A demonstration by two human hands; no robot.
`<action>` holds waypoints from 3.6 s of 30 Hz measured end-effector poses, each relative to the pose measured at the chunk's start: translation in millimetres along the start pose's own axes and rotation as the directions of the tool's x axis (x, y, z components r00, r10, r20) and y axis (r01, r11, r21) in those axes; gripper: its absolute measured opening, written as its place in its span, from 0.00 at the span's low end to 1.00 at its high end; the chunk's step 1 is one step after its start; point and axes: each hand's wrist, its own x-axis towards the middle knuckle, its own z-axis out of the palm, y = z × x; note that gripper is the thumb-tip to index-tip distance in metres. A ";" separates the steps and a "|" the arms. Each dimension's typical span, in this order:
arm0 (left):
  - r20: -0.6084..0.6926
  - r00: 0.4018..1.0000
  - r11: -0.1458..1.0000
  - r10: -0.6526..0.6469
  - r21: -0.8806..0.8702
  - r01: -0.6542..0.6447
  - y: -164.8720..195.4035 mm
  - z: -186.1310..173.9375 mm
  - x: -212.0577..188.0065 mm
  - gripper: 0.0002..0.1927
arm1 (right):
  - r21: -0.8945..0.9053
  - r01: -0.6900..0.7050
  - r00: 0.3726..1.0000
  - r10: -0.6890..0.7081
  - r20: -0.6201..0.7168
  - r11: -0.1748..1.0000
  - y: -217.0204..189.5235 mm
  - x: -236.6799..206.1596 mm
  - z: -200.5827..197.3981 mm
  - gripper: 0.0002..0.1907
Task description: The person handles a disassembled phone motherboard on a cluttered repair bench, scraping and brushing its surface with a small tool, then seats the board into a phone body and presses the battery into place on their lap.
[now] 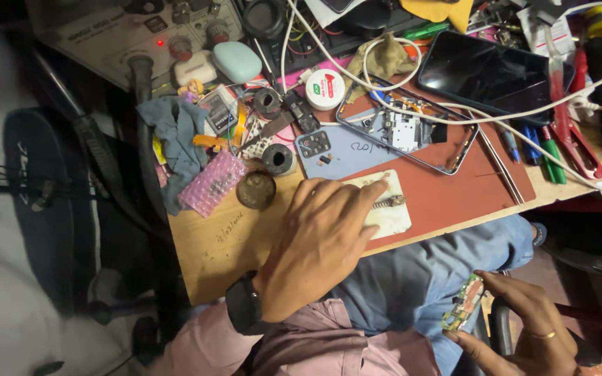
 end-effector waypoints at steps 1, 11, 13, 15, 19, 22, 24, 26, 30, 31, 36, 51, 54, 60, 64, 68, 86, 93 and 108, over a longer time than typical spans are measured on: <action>-0.008 1.000 1.000 0.012 0.019 -0.012 0.3 1.4 0.6 0.26 | 0.031 0.002 1.000 -0.002 -0.008 1.000 -0.4 -0.4 0.1 0.42; 0.074 0.996 0.997 0.050 0.059 -0.055 1.3 -9.8 -7.6 0.22 | 0.105 -0.002 0.999 0.006 -0.036 0.995 -5.9 0.4 0.1 0.42; 0.057 0.998 0.999 0.025 0.023 -0.027 0.8 -19.8 -22.9 0.21 | 0.084 -0.030 0.999 0.033 -0.034 0.996 -8.6 3.4 0.5 0.43; 0.044 0.997 0.998 -0.056 0.031 0.055 -2.4 -29.0 -42.8 0.19 | 0.073 -0.048 0.999 0.049 -0.021 0.996 -14.0 9.8 1.0 0.42; 0.004 0.987 0.973 -0.158 0.174 0.154 -19.7 -44.0 -78.9 0.20 | 0.006 -0.004 0.999 0.004 0.050 1.000 -32.2 32.3 3.7 0.42; -0.016 0.970 0.964 -0.241 0.108 0.241 -33.8 -62.1 -101.5 0.16 | -0.005 0.094 0.993 -0.093 0.077 0.996 -47.0 50.8 9.6 0.40; -0.041 0.977 0.957 -0.212 0.194 0.215 -42.1 -71.8 -113.1 0.13 | 0.000 0.132 0.988 -0.132 0.084 0.991 -55.3 60.0 13.8 0.40; -0.033 0.971 0.931 -0.237 0.279 0.237 -49.3 -78.1 -122.2 0.13 | -0.010 0.132 0.987 -0.131 0.090 0.991 -61.2 67.1 17.2 0.41; 0.010 0.958 0.896 -0.288 0.357 0.265 -57.9 -79.5 -125.1 0.14 | 0.000 0.141 0.988 -0.141 0.057 0.990 -71.3 78.6 19.6 0.38; 0.005 0.960 0.895 -0.279 0.364 0.258 -58.0 -80.1 -122.2 0.14 | 0.000 0.148 0.988 -0.148 0.041 0.989 -74.9 81.2 20.3 0.37; -0.020 0.964 0.940 -0.266 0.217 0.264 -36.1 -81.2 -94.1 0.12 | 0.069 0.080 0.994 -0.075 -0.077 0.994 -100.0 89.8 36.1 0.37; 0.175 0.806 0.127 -0.566 -0.947 0.295 -7.5 41.5 -21.0 0.14 | 0.175 -0.002 0.953 0.055 -0.298 0.985 -80.8 102.6 83.8 0.42; 0.160 0.785 0.192 -0.599 -0.923 0.334 -16.2 45.0 -19.6 0.13 | 0.365 0.000 0.969 0.090 -0.231 0.931 -71.4 110.6 78.1 0.38; 0.080 0.797 0.291 -0.599 -0.905 0.310 -26.5 54.1 -13.4 0.14 | 0.382 -0.154 0.950 0.243 -0.195 0.911 -48.4 115.0 80.6 0.16; 0.002 0.802 0.421 -0.597 -0.850 0.315 -29.4 56.5 -12.6 0.12 | 0.337 -0.162 0.932 0.257 -0.258 0.927 -40.4 113.6 92.9 0.15; -0.048 0.799 0.515 -0.600 -0.788 0.339 -30.4 58.8 -12.7 0.12 | 0.272 -0.175 0.933 0.248 -0.263 0.946 -36.9 115.2 95.8 0.16; -0.072 0.791 0.518 -0.607 -0.791 0.326 -30.3 61.4 -11.8 0.12 | 0.246 -0.118 0.958 0.175 -0.226 0.962 -29.3 112.9 97.7 0.12; -0.057 0.776 0.493 -0.628 -0.801 0.340 -30.1 61.8 -10.4 0.12 | 0.262 -0.094 0.961 0.156 -0.229 0.960 -27.1 110.9 98.2 0.13; -0.072 0.784 0.517 -0.617 -0.789 0.334 -30.1 59.9 -10.4 0.11 | 0.252 -0.127 0.956 0.186 -0.226 0.959 -29.8 110.4 96.9 0.13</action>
